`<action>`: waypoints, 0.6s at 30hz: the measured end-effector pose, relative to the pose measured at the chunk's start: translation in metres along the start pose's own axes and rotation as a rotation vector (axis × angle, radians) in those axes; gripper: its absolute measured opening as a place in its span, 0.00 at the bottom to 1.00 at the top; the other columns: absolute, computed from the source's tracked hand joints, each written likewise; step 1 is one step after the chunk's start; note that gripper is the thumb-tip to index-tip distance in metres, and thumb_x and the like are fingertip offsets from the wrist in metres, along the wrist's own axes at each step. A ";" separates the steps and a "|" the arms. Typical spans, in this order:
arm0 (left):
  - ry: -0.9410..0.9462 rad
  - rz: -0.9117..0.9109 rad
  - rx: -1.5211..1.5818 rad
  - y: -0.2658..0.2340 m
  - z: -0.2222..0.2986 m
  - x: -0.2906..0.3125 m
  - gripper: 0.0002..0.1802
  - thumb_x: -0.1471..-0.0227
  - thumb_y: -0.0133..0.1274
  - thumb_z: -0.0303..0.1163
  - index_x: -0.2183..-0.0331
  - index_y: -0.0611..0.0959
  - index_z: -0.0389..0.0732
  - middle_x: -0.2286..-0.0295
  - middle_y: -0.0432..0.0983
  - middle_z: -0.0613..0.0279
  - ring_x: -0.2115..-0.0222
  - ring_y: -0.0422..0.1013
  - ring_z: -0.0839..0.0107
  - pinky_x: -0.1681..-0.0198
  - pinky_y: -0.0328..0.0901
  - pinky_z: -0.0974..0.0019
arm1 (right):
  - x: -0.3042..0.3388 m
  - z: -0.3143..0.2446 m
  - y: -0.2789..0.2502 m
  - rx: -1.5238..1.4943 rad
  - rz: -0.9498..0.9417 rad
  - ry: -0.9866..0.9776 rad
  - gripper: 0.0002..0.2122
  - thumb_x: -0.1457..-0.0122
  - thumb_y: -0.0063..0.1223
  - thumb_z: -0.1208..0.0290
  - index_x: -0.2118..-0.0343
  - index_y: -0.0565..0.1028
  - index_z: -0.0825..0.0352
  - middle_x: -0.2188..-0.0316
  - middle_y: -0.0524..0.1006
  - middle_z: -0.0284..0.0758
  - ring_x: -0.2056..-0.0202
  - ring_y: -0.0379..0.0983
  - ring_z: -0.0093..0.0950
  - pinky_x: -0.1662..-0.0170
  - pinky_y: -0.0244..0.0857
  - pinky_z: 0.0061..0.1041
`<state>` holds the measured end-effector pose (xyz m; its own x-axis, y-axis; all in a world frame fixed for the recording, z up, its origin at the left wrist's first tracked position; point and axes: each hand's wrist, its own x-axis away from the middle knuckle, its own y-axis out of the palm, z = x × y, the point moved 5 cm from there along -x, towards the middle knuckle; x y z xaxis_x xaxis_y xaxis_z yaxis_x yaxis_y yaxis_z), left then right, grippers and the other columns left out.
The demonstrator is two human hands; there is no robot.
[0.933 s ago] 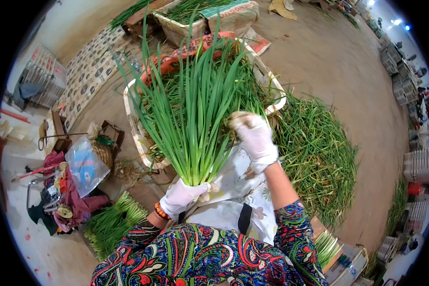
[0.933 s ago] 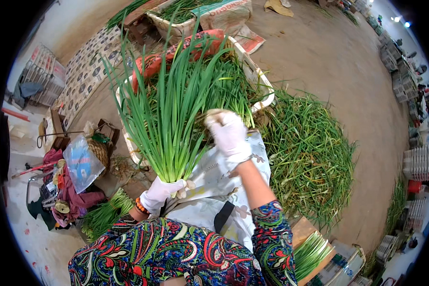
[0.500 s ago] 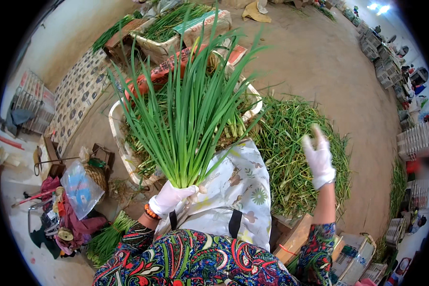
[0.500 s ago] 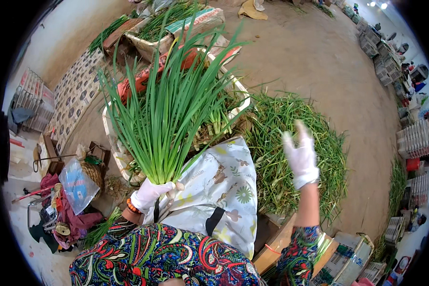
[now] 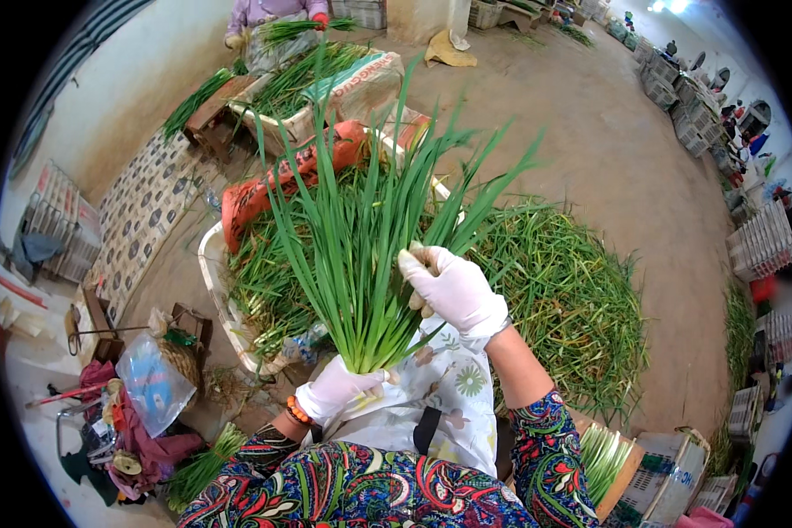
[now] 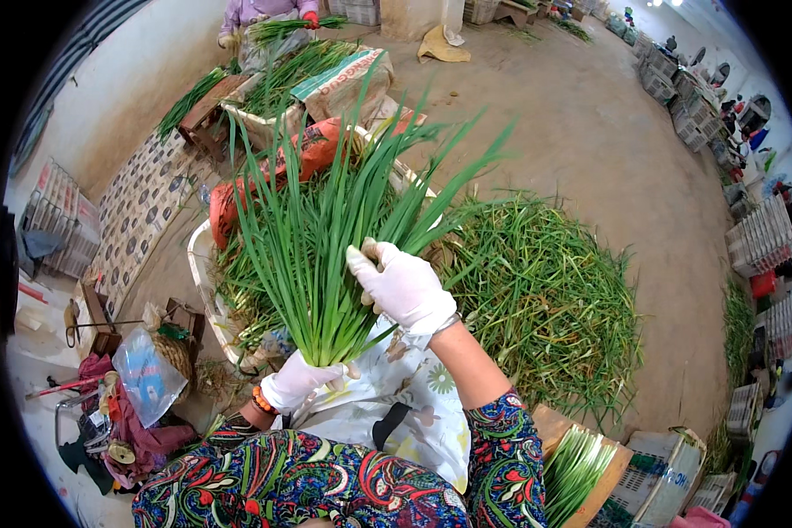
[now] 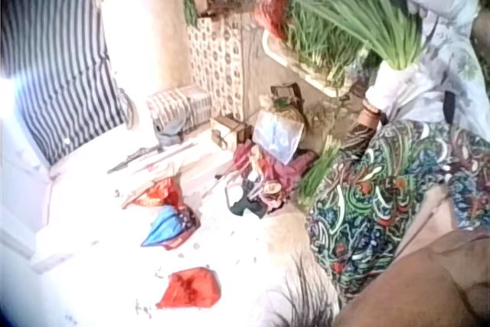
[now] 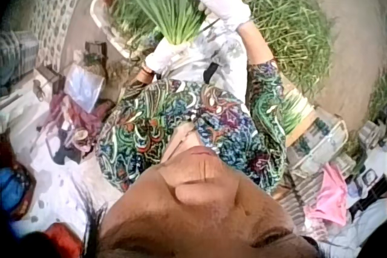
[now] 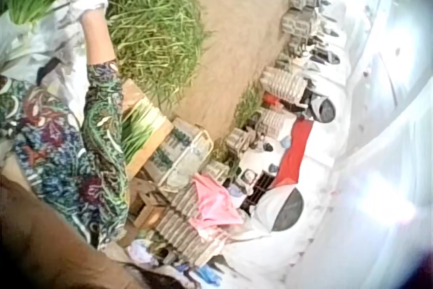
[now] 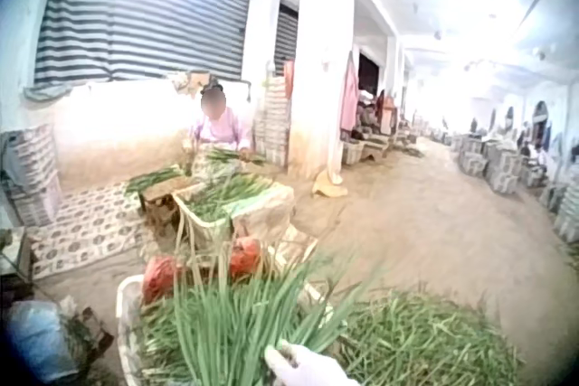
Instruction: The person sorts, cleans, and bundles green onions in an agricultural processing facility. They remove outer layers from individual stalks and tie them into bundles using red rubber bands.
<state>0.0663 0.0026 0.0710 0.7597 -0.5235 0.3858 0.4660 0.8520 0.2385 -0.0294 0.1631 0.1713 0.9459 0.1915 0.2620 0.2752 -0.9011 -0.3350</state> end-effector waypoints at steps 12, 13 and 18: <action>0.019 -0.008 -0.033 0.010 0.002 -0.009 0.15 0.53 0.48 0.27 0.60 0.72 0.36 0.72 0.75 0.62 0.79 0.68 0.79 0.77 0.63 0.77 | -0.004 0.020 0.009 0.327 0.072 0.043 0.21 0.47 0.40 0.50 0.76 0.70 0.67 0.87 0.73 0.38 0.81 0.72 0.34 0.74 0.65 0.31; 0.028 -0.005 -0.032 0.009 0.002 -0.008 0.16 0.53 0.48 0.27 0.59 0.72 0.36 0.72 0.75 0.62 0.79 0.68 0.79 0.77 0.63 0.77 | -0.006 0.018 0.011 0.458 0.123 -0.026 0.21 0.47 0.40 0.50 0.76 0.70 0.68 0.87 0.73 0.40 0.79 0.73 0.37 0.72 0.65 0.32; 0.052 -0.012 -0.034 0.010 -0.001 -0.009 0.17 0.53 0.48 0.27 0.58 0.71 0.36 0.71 0.75 0.62 0.79 0.68 0.79 0.77 0.64 0.76 | -0.003 0.023 0.015 0.230 -0.008 0.108 0.20 0.46 0.40 0.53 0.73 0.70 0.69 0.85 0.74 0.39 0.82 0.73 0.33 0.75 0.66 0.29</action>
<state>0.0649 0.0156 0.0685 0.7758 -0.5339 0.3363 0.4899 0.8455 0.2122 -0.0243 0.1582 0.1443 0.9232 0.1442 0.3564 0.3259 -0.7853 -0.5264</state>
